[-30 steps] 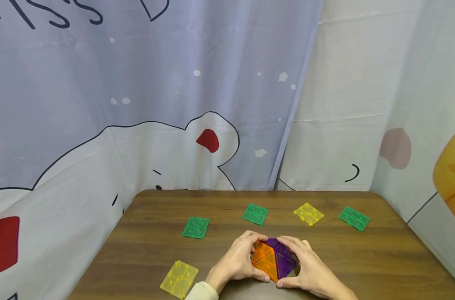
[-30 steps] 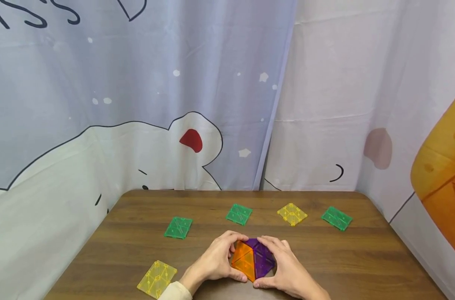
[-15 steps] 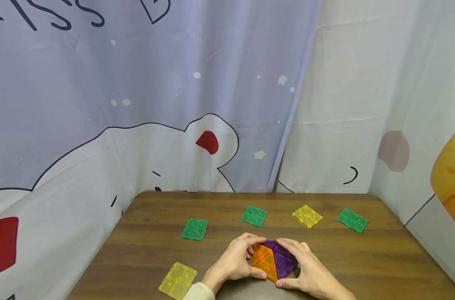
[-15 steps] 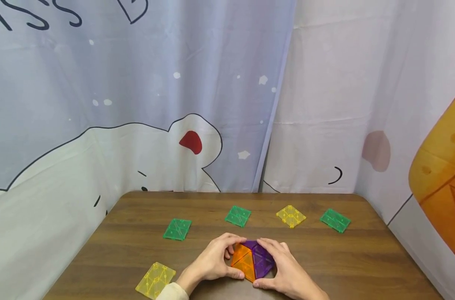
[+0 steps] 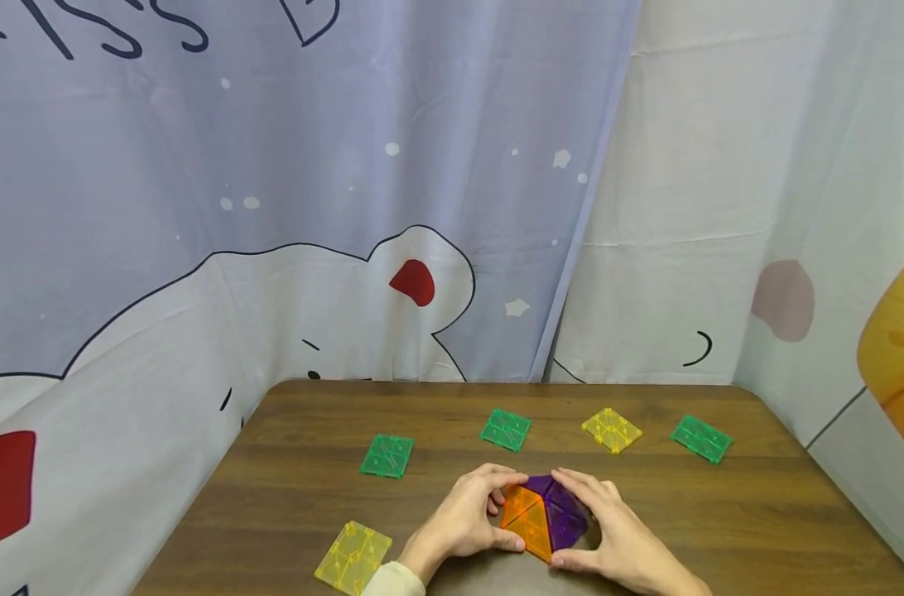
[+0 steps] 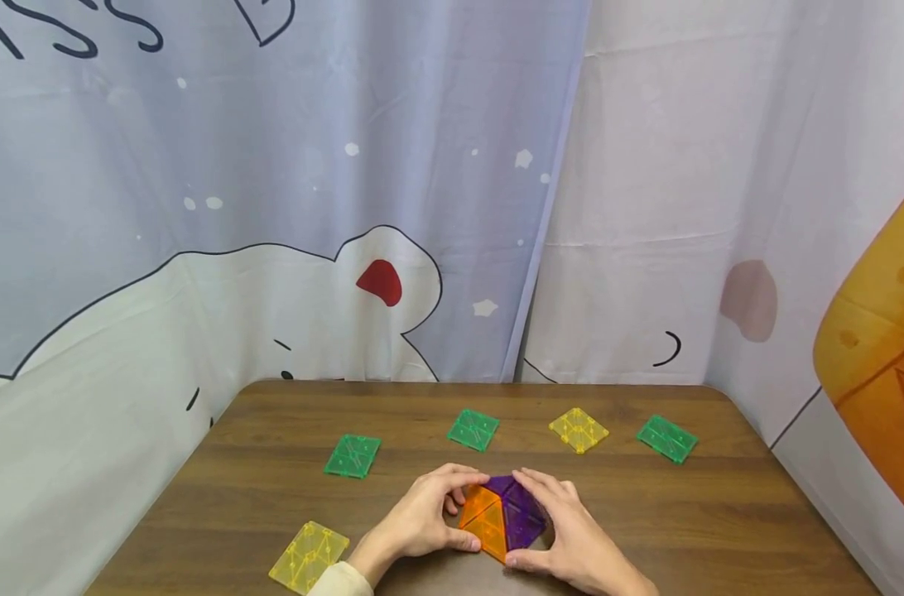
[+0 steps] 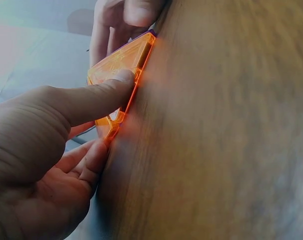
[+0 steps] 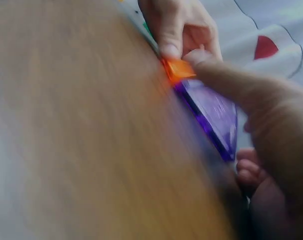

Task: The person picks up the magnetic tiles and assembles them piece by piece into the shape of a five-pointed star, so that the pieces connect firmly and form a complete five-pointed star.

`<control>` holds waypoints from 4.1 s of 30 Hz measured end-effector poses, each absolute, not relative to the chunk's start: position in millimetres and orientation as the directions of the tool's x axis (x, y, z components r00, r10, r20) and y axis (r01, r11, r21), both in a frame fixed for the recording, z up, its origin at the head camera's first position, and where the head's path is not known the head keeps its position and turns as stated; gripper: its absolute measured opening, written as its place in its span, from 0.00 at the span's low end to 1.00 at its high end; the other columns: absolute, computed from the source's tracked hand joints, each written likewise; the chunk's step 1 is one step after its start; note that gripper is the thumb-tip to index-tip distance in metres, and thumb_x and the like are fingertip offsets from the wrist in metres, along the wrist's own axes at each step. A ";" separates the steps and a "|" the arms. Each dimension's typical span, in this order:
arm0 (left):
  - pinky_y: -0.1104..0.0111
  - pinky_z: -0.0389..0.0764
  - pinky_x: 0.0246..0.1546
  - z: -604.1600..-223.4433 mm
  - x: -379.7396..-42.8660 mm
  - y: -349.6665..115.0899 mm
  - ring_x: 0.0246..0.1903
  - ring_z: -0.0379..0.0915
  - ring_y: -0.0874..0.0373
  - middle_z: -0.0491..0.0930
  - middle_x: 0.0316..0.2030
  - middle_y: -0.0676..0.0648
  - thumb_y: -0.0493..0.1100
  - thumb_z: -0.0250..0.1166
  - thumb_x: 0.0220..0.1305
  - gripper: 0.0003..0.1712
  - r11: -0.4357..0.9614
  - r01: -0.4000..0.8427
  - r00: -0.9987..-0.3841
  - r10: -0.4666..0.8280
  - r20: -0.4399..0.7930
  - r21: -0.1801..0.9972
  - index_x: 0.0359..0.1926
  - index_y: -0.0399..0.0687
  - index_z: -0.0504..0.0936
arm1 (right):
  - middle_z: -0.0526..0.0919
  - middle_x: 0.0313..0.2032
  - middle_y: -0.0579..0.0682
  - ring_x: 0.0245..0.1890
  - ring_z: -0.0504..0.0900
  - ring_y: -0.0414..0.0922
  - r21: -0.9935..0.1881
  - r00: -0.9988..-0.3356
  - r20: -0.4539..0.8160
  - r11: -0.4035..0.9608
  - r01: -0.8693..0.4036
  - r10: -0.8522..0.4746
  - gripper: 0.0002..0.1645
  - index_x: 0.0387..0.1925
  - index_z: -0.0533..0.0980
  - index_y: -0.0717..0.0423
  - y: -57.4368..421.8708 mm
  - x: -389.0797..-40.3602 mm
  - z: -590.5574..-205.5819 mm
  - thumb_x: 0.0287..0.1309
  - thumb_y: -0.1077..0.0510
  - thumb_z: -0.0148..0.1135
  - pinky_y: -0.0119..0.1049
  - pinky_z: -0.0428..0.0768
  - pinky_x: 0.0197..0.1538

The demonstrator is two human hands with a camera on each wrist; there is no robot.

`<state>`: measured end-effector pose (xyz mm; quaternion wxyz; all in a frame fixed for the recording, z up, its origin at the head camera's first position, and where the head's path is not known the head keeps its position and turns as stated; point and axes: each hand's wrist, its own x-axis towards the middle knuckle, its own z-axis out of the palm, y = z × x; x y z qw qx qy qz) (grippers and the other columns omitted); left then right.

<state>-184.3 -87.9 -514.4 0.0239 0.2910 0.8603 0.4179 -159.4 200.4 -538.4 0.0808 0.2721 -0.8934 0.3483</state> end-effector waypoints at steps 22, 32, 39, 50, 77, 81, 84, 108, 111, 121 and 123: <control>0.76 0.81 0.43 -515.9 -185.2 -90.8 0.40 0.75 0.68 0.82 0.63 0.51 0.44 0.94 0.46 0.49 0.474 0.484 -0.824 0.531 0.200 0.735 0.72 0.53 0.85 | 0.69 0.78 0.71 0.68 0.71 0.61 -0.720 -0.935 0.339 0.669 -0.185 0.106 0.58 0.89 0.56 0.54 340.3 -196.2 -534.7 0.71 0.43 0.77 0.28 0.69 0.55; 0.76 0.80 0.43 -516.9 -185.4 -90.0 0.40 0.74 0.69 0.81 0.63 0.53 0.44 0.94 0.48 0.49 0.479 0.469 -0.828 0.530 0.182 0.741 0.72 0.53 0.85 | 0.64 0.77 0.80 0.66 0.72 0.79 -0.664 -0.934 0.316 0.742 -0.091 0.168 0.66 0.89 0.49 0.62 399.4 -210.9 -537.1 0.70 0.40 0.77 0.41 0.77 0.55; 0.76 0.81 0.43 -517.0 -185.4 -90.5 0.40 0.75 0.69 0.81 0.63 0.52 0.44 0.94 0.48 0.48 0.464 0.480 -0.822 0.534 0.197 0.744 0.72 0.52 0.85 | 0.61 0.74 0.87 0.63 0.72 0.86 -0.608 -0.967 0.228 0.792 -0.054 0.109 0.69 0.87 0.46 0.69 402.8 -218.4 -532.3 0.72 0.34 0.73 0.78 0.77 0.56; 0.76 0.81 0.44 -516.2 -184.7 -89.3 0.41 0.75 0.69 0.81 0.63 0.53 0.43 0.94 0.46 0.49 0.465 0.468 -0.829 0.525 0.191 0.752 0.71 0.53 0.85 | 0.69 0.70 0.82 0.64 0.65 0.83 -0.509 -0.946 0.320 0.853 -0.119 0.058 0.43 0.72 0.73 0.71 400.5 -219.7 -539.6 0.75 0.41 0.72 0.80 0.67 0.59; 0.76 0.81 0.44 -516.3 -186.6 -91.3 0.41 0.74 0.70 0.80 0.63 0.54 0.44 0.93 0.49 0.48 0.471 0.458 -0.830 0.530 0.173 0.753 0.72 0.53 0.84 | 0.78 0.64 0.78 0.57 0.78 0.74 -0.512 -0.955 0.295 0.850 -0.124 0.039 0.48 0.71 0.74 0.69 393.3 -203.0 -536.8 0.67 0.37 0.79 0.71 0.75 0.53; 0.76 0.81 0.44 -515.7 -187.6 -91.2 0.41 0.74 0.69 0.81 0.63 0.54 0.44 0.93 0.49 0.48 0.476 0.461 -0.831 0.528 0.175 0.749 0.72 0.53 0.85 | 0.75 0.71 0.76 0.65 0.72 0.77 -0.532 -0.970 0.242 0.831 -0.162 -0.034 0.50 0.77 0.70 0.64 389.2 -197.3 -534.6 0.69 0.37 0.78 0.76 0.73 0.57; 0.76 0.81 0.44 -516.1 -187.6 -91.4 0.40 0.74 0.69 0.80 0.62 0.54 0.44 0.93 0.49 0.48 0.477 0.453 -0.834 0.525 0.169 0.753 0.72 0.54 0.85 | 0.74 0.74 0.72 0.69 0.67 0.78 -0.552 -0.969 0.228 0.808 -0.205 -0.090 0.49 0.79 0.70 0.58 383.9 -193.7 -536.2 0.68 0.39 0.79 0.79 0.68 0.59; 0.76 0.80 0.43 -516.3 -187.2 -92.1 0.39 0.74 0.70 0.80 0.58 0.55 0.43 0.94 0.47 0.47 0.482 0.457 -0.833 0.527 0.169 0.748 0.70 0.54 0.86 | 0.79 0.65 0.61 0.62 0.70 0.64 -0.477 -0.941 0.293 0.826 -0.299 -0.172 0.57 0.79 0.72 0.52 319.2 -179.7 -539.2 0.55 0.36 0.87 0.57 0.62 0.49; 0.76 0.81 0.43 -515.7 -187.7 -93.1 0.39 0.74 0.70 0.81 0.58 0.55 0.43 0.94 0.47 0.47 0.487 0.457 -0.832 0.529 0.165 0.744 0.70 0.54 0.86 | 0.79 0.66 0.59 0.63 0.70 0.63 -0.479 -0.935 0.302 0.817 -0.320 -0.189 0.56 0.78 0.74 0.50 309.8 -178.8 -540.4 0.54 0.36 0.87 0.57 0.62 0.50; 0.76 0.80 0.42 -511.4 -188.3 -100.2 0.37 0.75 0.67 0.81 0.52 0.56 0.41 0.96 0.41 0.48 0.483 0.456 -0.828 0.539 0.156 0.747 0.66 0.56 0.87 | 0.79 0.68 0.53 0.67 0.71 0.62 -0.480 -0.900 0.330 0.771 -0.418 -0.283 0.55 0.78 0.74 0.42 289.9 -174.0 -540.4 0.52 0.35 0.88 0.60 0.64 0.54; 0.76 0.80 0.42 -510.1 -188.1 -101.1 0.37 0.75 0.66 0.81 0.51 0.56 0.41 0.97 0.40 0.48 0.485 0.449 -0.830 0.537 0.149 0.751 0.65 0.56 0.88 | 0.79 0.68 0.52 0.67 0.71 0.62 -0.480 -0.896 0.330 0.765 -0.429 -0.295 0.56 0.79 0.74 0.42 289.6 -173.5 -540.3 0.52 0.35 0.88 0.62 0.64 0.55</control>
